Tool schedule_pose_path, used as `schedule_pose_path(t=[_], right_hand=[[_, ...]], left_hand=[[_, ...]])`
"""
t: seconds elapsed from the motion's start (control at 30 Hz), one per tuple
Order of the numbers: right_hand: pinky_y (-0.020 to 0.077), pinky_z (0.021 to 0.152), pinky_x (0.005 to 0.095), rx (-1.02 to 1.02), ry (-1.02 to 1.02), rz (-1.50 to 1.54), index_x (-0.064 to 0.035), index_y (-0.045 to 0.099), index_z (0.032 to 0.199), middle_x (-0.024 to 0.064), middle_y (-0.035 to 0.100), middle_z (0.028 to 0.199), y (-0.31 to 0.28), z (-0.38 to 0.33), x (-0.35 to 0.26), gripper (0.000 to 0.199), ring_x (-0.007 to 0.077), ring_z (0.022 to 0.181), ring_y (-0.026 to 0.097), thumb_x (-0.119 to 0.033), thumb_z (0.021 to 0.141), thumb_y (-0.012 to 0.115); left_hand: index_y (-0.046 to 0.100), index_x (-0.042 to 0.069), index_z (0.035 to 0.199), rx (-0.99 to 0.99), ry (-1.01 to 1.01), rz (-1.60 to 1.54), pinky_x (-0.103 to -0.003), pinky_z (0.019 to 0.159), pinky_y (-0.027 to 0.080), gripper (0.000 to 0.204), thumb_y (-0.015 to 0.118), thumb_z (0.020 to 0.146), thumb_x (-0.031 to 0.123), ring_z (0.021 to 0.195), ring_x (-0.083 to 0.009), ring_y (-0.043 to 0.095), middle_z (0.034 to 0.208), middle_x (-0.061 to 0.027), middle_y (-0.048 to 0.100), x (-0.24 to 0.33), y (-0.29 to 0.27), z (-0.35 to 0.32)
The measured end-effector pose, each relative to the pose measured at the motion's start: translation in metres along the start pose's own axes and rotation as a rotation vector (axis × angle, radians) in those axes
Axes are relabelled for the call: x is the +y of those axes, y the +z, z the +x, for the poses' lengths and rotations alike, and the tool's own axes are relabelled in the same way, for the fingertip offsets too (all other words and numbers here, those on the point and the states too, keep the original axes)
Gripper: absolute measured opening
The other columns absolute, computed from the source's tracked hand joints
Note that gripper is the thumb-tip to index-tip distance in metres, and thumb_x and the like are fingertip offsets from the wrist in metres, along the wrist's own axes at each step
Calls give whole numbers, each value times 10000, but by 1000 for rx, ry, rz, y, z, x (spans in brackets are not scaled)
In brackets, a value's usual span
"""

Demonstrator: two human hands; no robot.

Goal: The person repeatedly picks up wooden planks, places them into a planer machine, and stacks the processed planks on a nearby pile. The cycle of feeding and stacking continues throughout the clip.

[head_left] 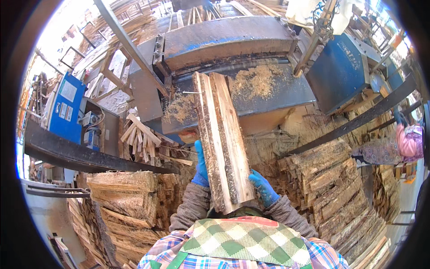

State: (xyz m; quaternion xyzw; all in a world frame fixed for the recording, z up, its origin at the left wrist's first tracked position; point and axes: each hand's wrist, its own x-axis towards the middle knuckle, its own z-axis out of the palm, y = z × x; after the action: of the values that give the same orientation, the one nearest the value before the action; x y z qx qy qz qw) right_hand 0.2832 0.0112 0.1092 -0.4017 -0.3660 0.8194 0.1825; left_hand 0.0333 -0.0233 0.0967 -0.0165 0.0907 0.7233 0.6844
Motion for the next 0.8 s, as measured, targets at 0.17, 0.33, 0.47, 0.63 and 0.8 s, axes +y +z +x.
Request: schedule_pose_path(t=[0.17,0.33,0.47,0.63,0.8], right_hand=[[530,947,274,318,-305,4,12,442,1542,91,563,1478,3,-26,-12,605,139,1168,593,-40,990,684],[511,902,243,356,-398,-82,9,451,1539,80,560,1486,-14,10,-66,594,77,1033,579,-81,1002,688],[509,1016,292,319,-450,-138,31,458,1522,113,574,1470,-20,53,-98,590,146,1193,600,-122,1003,695],[528,1049,331,250,-434,-105,50,458,1507,177,578,1452,-23,65,-116,570,194,1232,610,-123,1009,675],[510,1085,345,379,-740,-797,-63,538,1485,179,645,1387,-53,85,-100,571,261,1276,620,-300,993,705]], left_hand=[[409,132,1574,169,11,189,-522,1066,527,895,573,927,729,1284,-313,601,1516,-137,535,-8,-11,-49],[400,115,1573,192,-52,203,-536,1056,532,863,567,953,691,1258,-329,616,1487,-159,550,-20,18,-40],[371,83,1578,174,-43,222,-508,961,611,929,595,924,703,1211,-351,643,1458,-174,561,-12,17,-14],[515,61,1468,239,51,312,-475,953,597,796,623,942,649,1108,-295,689,1260,-157,686,5,14,36],[415,96,1528,218,42,397,-471,1068,483,783,535,987,648,1242,-288,564,1433,-123,529,13,4,49]])
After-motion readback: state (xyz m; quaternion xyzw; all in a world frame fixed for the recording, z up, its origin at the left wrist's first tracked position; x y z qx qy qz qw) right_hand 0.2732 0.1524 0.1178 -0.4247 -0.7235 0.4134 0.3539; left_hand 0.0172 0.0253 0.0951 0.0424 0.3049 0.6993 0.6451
